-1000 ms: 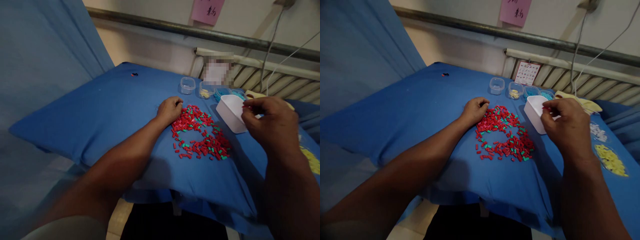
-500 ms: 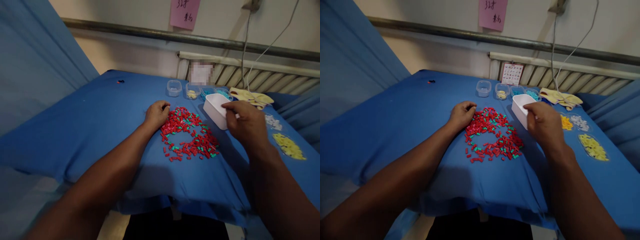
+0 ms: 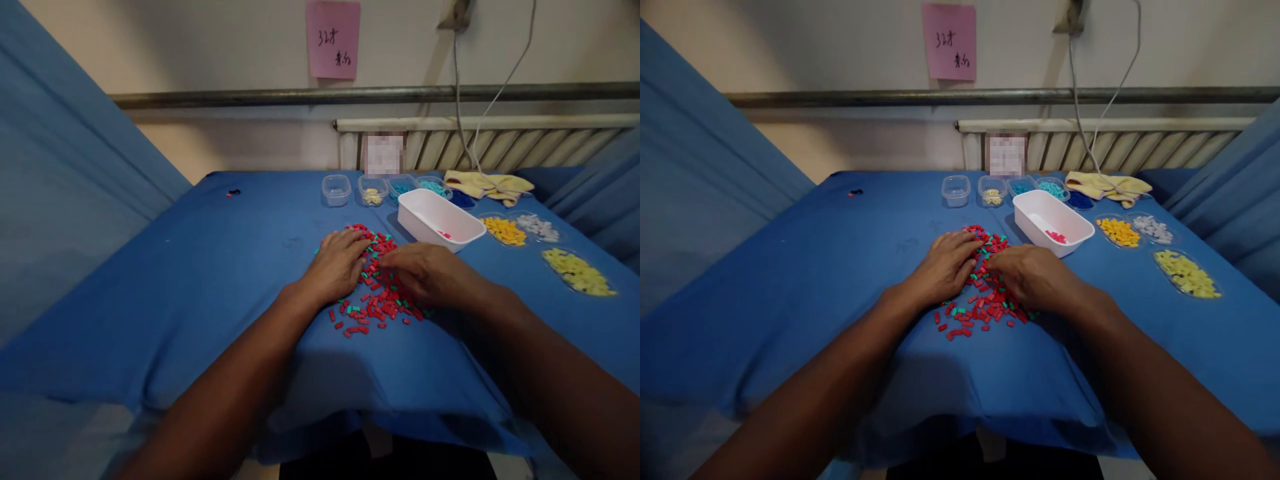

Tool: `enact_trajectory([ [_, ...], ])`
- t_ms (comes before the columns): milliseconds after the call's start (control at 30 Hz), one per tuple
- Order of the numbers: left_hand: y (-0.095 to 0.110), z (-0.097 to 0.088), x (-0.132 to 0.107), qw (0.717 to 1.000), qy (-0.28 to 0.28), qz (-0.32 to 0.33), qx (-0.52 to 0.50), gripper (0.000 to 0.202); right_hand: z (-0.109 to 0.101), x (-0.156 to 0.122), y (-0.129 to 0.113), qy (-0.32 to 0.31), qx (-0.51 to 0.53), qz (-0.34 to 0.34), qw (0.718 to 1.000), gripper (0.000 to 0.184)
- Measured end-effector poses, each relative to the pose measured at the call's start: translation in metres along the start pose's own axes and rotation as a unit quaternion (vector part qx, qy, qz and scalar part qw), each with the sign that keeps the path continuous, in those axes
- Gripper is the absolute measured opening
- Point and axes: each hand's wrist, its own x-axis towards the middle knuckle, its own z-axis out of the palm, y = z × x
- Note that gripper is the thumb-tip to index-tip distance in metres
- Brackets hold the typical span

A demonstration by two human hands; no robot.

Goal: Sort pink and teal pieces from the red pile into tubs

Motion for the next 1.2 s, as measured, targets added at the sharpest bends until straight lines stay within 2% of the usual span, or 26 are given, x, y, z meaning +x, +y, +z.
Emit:
enact_trajectory([
  [100, -0.003, 0.001, 0.001, 0.999, 0.016, -0.031, 0.014, 0.045, 0.002, -0.002, 0.006, 0.044, -0.024, 0.052, 0.997, 0.045],
  [167, -0.003, 0.001, 0.001, 0.998, -0.002, -0.061, 0.036, 0.046, 0.005, -0.001, 0.004, 0.021, -0.012, 0.041, 0.999, 0.045],
  [233, 0.0, 0.002, 0.001, 0.996, -0.033, -0.076, 0.041, 0.05, 0.005, 0.001, 0.0, -0.016, 0.009, 0.003, 1.0, 0.042],
  [333, 0.008, 0.002, -0.002, 0.997, -0.053, -0.058, 0.01, 0.054, -0.001, 0.004, -0.007, -0.026, 0.031, -0.028, 0.999, 0.038],
  [433, 0.013, 0.001, -0.003, 0.998, -0.03, -0.053, -0.019, 0.054, -0.006, 0.004, -0.009, 0.007, 0.043, -0.014, 0.999, 0.04],
  [500, 0.011, 0.001, -0.003, 0.997, -0.022, -0.072, -0.005, 0.054, -0.007, 0.003, -0.008, 0.004, 0.053, -0.014, 0.998, 0.042],
  [667, 0.004, 0.001, 0.0, 0.992, -0.054, -0.101, 0.054, 0.052, -0.005, -0.002, 0.0, -0.018, 0.031, 0.02, 0.999, 0.036],
  [800, 0.004, 0.001, 0.001, 0.99, -0.005, -0.128, 0.067, 0.052, 0.0, -0.003, 0.004, 0.023, -0.005, 0.051, 0.998, 0.032],
  [967, 0.007, 0.006, 0.0, 0.996, -0.026, -0.071, 0.043, 0.05, 0.006, -0.001, 0.006, -0.044, -0.005, 0.029, 0.999, 0.029],
  [1033, 0.004, 0.008, 0.0, 0.995, -0.025, -0.074, 0.061, 0.048, 0.006, -0.002, 0.008, -0.048, -0.001, 0.035, 0.998, 0.03],
  [1200, -0.012, 0.002, 0.003, 0.989, 0.057, -0.121, 0.062, 0.045, -0.001, -0.004, 0.015, 0.002, -0.028, 0.081, 0.996, 0.037],
])
